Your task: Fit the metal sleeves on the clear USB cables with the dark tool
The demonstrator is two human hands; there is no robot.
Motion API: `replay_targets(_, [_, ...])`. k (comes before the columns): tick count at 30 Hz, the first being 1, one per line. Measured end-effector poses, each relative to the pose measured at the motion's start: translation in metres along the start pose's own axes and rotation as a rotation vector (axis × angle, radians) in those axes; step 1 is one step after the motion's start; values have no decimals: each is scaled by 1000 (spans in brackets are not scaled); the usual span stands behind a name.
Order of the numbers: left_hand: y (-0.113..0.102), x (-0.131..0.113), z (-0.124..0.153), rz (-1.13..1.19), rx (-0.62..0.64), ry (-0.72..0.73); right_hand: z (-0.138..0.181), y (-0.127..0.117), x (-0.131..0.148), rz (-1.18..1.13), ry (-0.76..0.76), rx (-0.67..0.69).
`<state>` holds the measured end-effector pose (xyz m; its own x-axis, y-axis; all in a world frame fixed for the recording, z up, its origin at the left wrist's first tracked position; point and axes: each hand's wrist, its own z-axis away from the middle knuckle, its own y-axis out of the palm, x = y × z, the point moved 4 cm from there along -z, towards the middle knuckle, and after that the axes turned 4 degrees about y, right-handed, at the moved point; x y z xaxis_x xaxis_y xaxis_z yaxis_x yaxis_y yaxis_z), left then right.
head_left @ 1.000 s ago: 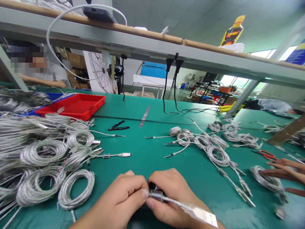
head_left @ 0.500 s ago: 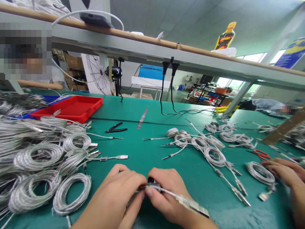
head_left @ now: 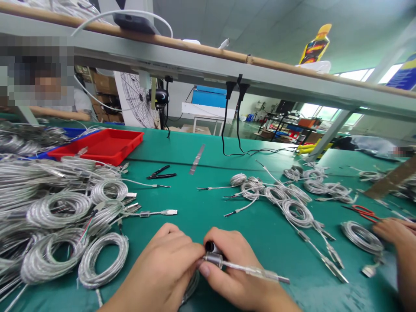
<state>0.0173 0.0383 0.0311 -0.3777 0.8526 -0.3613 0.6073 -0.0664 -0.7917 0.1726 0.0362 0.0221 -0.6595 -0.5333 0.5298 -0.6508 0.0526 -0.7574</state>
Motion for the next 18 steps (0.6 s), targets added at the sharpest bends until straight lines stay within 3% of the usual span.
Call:
replay_targets(12, [6,1,4,14,25,11,2,1,-5,1,-23,22])
replay_targets(18, [10,3,6,53,38,-103,2,1,-6,53,-63,-26])
